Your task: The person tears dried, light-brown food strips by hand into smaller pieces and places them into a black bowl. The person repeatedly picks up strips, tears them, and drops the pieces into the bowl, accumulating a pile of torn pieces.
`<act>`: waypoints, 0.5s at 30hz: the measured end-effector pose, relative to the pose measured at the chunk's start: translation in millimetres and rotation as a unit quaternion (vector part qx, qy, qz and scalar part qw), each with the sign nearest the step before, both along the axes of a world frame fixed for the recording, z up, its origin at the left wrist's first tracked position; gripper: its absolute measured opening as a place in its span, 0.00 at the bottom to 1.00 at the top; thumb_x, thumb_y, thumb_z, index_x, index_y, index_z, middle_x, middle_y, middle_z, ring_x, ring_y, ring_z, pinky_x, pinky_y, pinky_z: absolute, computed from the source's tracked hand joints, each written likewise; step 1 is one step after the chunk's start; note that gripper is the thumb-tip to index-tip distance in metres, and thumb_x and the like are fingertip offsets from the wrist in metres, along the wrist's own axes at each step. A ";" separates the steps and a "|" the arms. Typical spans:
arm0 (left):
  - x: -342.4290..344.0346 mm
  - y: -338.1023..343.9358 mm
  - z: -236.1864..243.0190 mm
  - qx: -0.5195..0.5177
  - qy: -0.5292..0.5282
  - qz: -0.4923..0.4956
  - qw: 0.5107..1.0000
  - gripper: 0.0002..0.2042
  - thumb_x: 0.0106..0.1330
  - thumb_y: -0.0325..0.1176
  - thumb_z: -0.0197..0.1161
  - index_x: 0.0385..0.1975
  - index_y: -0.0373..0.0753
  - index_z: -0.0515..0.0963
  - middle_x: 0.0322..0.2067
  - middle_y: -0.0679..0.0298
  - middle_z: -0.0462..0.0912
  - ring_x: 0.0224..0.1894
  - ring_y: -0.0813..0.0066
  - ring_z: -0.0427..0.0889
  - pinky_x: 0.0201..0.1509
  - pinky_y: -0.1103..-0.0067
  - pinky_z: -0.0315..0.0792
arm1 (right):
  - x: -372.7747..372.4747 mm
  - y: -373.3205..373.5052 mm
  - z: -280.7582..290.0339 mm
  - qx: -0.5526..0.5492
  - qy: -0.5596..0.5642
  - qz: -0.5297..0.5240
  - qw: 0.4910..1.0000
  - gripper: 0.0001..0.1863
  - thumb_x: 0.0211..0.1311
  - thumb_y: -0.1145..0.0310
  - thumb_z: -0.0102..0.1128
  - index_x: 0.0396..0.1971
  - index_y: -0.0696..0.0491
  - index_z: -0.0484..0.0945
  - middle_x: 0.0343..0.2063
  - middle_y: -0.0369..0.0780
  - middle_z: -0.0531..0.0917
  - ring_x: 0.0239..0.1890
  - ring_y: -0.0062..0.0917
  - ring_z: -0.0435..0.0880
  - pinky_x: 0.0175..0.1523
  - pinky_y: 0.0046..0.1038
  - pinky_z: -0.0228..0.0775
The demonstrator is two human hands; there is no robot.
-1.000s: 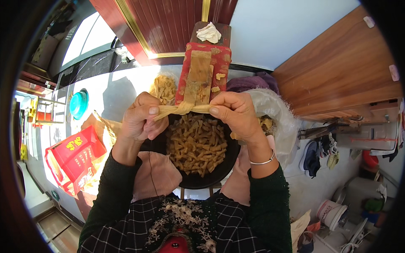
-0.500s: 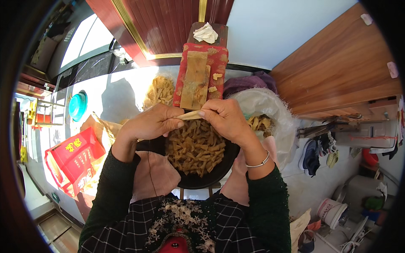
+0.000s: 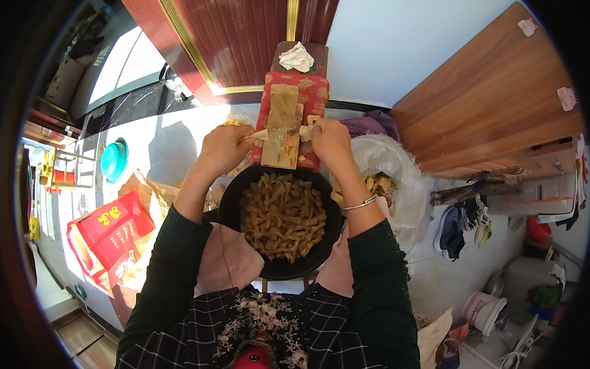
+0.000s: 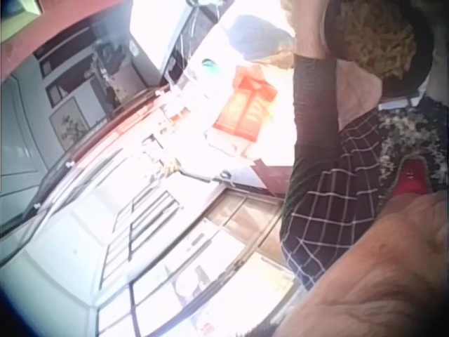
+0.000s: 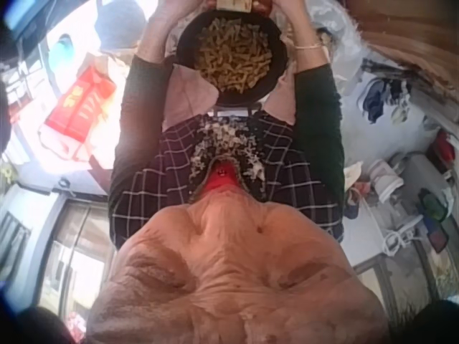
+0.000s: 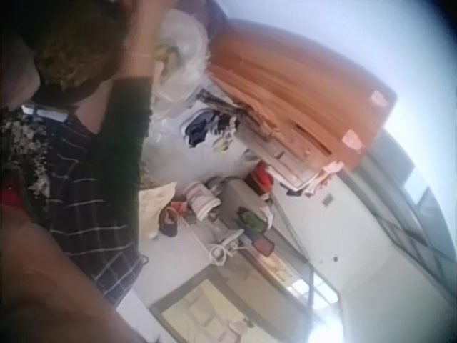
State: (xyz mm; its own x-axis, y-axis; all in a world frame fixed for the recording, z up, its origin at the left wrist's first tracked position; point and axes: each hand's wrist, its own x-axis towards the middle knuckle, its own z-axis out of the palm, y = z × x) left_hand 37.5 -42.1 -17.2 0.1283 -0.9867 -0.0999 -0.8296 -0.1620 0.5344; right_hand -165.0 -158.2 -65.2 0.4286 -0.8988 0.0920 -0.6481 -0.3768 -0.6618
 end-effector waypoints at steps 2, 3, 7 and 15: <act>-14.0 13.6 6.0 -0.006 0.021 -0.041 0.999 0.13 0.65 0.45 0.58 0.34 0.43 0.82 0.26 0.59 0.82 0.32 0.60 0.81 0.38 0.69 0.73 | -3.8 16.7 15.2 0.250 -0.195 0.036 0.948 0.15 0.64 0.63 0.55 0.21 0.57 0.75 0.13 0.38 0.72 0.15 0.20 0.68 0.20 0.25 0.60; -21.9 22.0 4.6 -0.049 0.097 -0.019 0.994 0.13 0.65 0.45 0.58 0.36 0.41 0.81 0.26 0.57 0.82 0.31 0.58 0.81 0.36 0.69 0.73 | 4.9 31.3 29.7 0.371 -0.293 0.062 0.879 0.15 0.65 0.62 0.54 0.21 0.56 0.75 0.12 0.35 0.71 0.14 0.17 0.66 0.18 0.22 0.58; -56.0 38.1 -7.6 -0.154 0.377 0.087 0.909 0.16 0.70 0.42 0.52 0.36 0.34 0.76 0.22 0.59 0.80 0.26 0.64 0.80 0.29 0.76 0.72 | 27.8 70.9 50.3 0.608 -0.385 0.084 0.689 0.13 0.70 0.59 0.48 0.32 0.52 0.75 0.14 0.31 0.69 0.13 0.11 0.60 0.17 0.16 0.54; -6.6 24.3 50.2 -0.280 0.776 0.193 0.532 0.15 0.75 0.42 0.41 0.25 0.44 0.62 0.15 0.74 0.50 0.15 0.84 0.47 0.18 0.85 0.49 | 10.6 73.5 56.9 0.582 -0.318 0.241 0.708 0.16 0.70 0.59 0.49 0.31 0.58 0.73 0.13 0.27 0.64 0.12 0.09 0.57 0.17 0.14 0.52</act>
